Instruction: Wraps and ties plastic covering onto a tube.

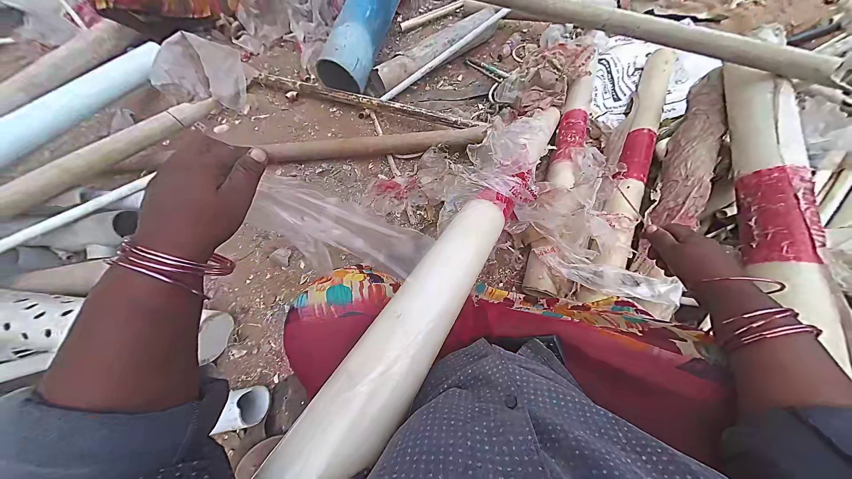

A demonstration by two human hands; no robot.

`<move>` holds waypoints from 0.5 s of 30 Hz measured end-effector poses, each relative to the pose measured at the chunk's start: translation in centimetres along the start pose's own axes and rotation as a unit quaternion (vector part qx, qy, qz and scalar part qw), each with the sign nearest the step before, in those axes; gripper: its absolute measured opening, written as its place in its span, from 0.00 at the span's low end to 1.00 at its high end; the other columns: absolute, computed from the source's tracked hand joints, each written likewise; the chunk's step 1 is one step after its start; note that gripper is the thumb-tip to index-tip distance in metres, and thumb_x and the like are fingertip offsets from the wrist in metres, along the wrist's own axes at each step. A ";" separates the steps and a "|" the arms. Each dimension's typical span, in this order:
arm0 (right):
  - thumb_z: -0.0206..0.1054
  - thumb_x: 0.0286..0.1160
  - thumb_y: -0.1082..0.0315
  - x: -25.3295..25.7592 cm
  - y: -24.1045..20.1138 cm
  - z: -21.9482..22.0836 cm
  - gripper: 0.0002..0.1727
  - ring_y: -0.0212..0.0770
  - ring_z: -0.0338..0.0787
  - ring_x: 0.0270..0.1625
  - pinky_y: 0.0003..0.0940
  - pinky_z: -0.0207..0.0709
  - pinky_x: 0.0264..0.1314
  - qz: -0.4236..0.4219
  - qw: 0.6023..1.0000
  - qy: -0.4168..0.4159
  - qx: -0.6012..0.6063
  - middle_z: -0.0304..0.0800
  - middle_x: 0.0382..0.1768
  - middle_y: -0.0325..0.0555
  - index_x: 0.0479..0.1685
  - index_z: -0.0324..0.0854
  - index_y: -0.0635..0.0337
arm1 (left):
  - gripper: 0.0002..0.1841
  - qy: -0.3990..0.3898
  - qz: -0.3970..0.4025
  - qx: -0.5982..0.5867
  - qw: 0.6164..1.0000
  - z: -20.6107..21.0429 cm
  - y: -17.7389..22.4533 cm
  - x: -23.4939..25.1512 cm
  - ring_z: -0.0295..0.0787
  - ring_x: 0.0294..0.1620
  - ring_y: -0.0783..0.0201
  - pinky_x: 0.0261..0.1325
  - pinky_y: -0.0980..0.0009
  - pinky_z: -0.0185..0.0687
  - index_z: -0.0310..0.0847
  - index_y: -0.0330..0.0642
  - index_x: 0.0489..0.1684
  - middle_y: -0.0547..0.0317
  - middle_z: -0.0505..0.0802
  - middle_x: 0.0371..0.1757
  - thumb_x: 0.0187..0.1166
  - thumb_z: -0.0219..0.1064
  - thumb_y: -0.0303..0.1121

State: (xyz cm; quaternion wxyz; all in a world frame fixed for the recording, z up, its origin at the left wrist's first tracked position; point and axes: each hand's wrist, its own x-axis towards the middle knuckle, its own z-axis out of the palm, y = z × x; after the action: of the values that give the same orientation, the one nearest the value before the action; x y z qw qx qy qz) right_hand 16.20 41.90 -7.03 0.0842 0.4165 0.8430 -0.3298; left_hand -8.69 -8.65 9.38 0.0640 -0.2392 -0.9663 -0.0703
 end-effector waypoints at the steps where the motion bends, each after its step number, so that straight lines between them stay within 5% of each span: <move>1: 0.43 0.98 0.52 -0.2 0.1 0.0 0.29 0.61 0.83 0.43 0.65 0.72 0.52 0.001 1.000 0.001 -0.004 0.84 0.43 0.68 0.69 0.76 0.70 | 0.36 -0.019 -0.014 -0.003 1.000 0.1 -0.8 -0.3 0.70 0.76 0.20 0.69 0.21 0.58 0.82 0.33 0.68 0.22 0.79 0.70 0.92 0.39 0.57; 4: 0.44 0.98 0.52 -0.5 0.6 -0.1 0.29 0.64 0.85 0.46 0.67 0.71 0.55 0.003 1.000 0.007 -0.016 0.85 0.47 0.71 0.70 0.76 0.71 | 0.30 0.003 0.028 0.015 0.999 0.4 -1.9 -2.0 0.61 0.82 0.19 0.76 0.21 0.53 0.80 0.35 0.74 0.25 0.72 0.82 0.87 0.55 0.52; 10: 0.43 0.98 0.53 -1.4 -0.2 0.0 0.29 0.66 0.86 0.50 0.68 0.72 0.58 -0.018 0.999 -0.005 -0.048 0.85 0.50 0.72 0.71 0.75 0.72 | 0.30 -0.096 0.206 -0.020 0.974 4.9 3.9 -5.8 0.70 0.82 0.30 0.79 0.28 0.58 0.81 0.43 0.76 0.38 0.76 0.83 0.70 0.77 0.34; 15: 0.42 0.98 0.55 -2.2 -1.5 0.2 0.28 0.60 0.84 0.48 0.60 0.73 0.58 -0.040 0.997 -0.037 -0.060 0.84 0.50 0.69 0.73 0.73 0.71 | 0.32 -0.217 0.229 -0.016 0.949 8.8 6.9 -7.9 0.64 0.88 0.38 0.83 0.32 0.55 0.78 0.50 0.81 0.45 0.75 0.86 0.72 0.75 0.31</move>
State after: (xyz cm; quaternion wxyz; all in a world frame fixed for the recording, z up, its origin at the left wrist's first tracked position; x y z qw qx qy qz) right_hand 16.45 39.68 -5.57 0.1264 0.3644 0.8736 -0.2969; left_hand 0.72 -4.74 0.22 -0.1370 -0.4646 -0.8748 -0.0154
